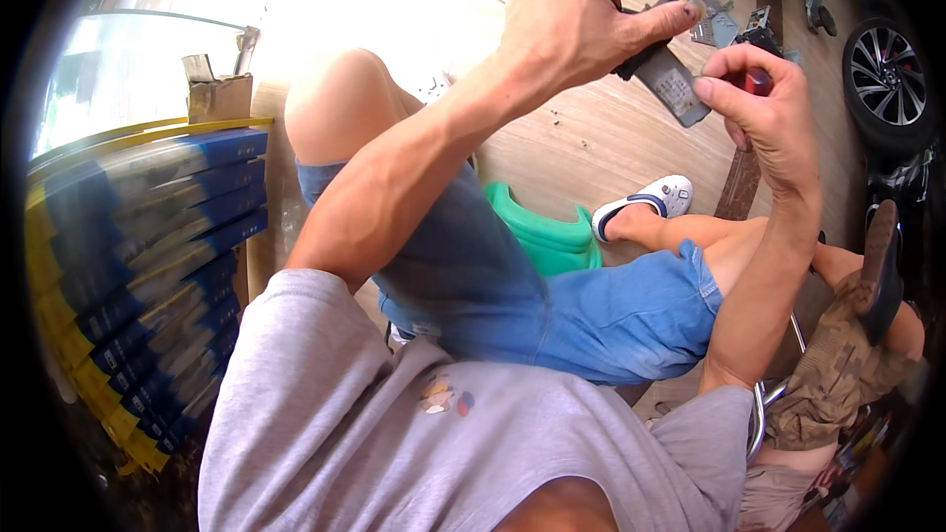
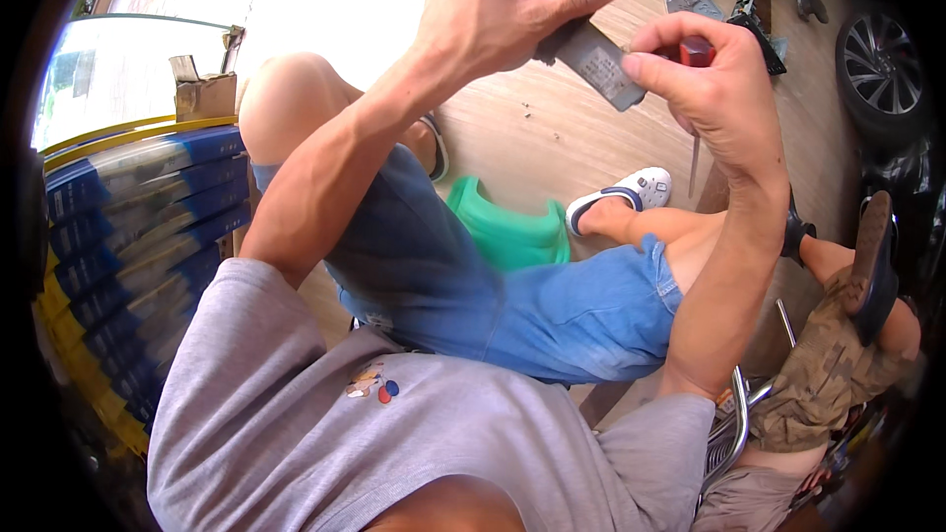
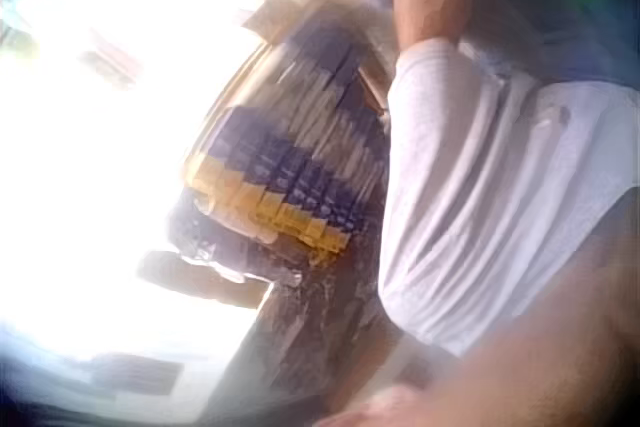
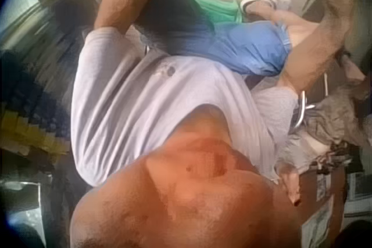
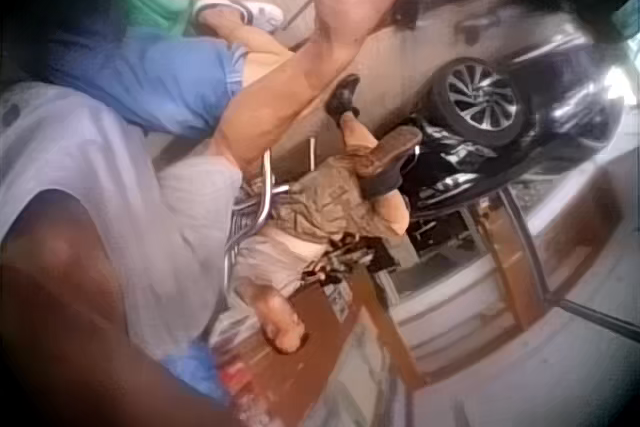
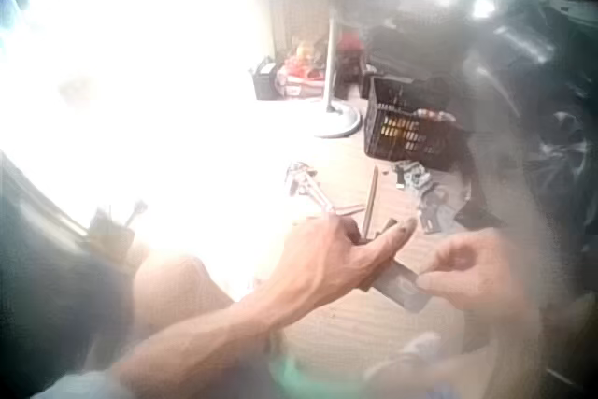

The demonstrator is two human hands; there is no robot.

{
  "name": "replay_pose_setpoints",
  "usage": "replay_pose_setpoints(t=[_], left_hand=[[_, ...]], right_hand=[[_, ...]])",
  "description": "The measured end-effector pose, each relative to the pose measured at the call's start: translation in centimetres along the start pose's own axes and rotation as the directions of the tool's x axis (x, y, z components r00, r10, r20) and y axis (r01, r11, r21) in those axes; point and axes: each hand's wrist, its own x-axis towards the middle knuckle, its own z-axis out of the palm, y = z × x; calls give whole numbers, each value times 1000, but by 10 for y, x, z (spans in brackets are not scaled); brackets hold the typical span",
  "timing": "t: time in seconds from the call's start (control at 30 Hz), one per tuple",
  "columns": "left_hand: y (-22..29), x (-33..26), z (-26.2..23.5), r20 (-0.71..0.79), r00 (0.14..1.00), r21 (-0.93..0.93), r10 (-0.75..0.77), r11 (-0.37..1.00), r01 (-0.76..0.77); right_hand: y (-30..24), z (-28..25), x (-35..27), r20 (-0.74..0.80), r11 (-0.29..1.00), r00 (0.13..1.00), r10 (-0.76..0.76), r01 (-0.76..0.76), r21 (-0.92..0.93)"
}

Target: The person sits on a stool and uses a screwdriver to disassemble a small cylindrical electronic component, likely a motor. They remove screws, separate the casing, and inspect the internal copper windings and shaft. The person then reassembles the device, tightening the screws to secure the casing.

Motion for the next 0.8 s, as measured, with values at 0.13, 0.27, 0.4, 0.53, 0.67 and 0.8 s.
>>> replay_pose_setpoints(t=[0.13, 0.27, 0.4, 0.53, 0.67, 0.8], left_hand=[[13, -3, -30, 144, 987, -186, -67, 978, 93], [11, 6, -39, 22, 994, -46, -107, 993, 108], [-8, 21, -47, 5, 978, -377, -211, 905, 197], [-51, 10, -83, -87, 842, 260, 533, 828, -497], [-48, -2, -88, -24, 571, 480, 820, 511, -713], [-51, -12, -85, -95, 995, -119, -16, 993, 5]], right_hand=[[11, -7, 8, -166, 1000, 986, 0, -2, -13], [35, -18, 28, -51, 997, 998, 47, -44, 67], [72, -79, 31, -198, 987, 979, 46, -14, 157], [78, -96, 21, -334, 959, 917, 217, -136, 250], [75, -107, 1, -455, 950, 861, 230, -98, 295], [74, -91, -1, -444, 956, 866, 230, -116, 270]])
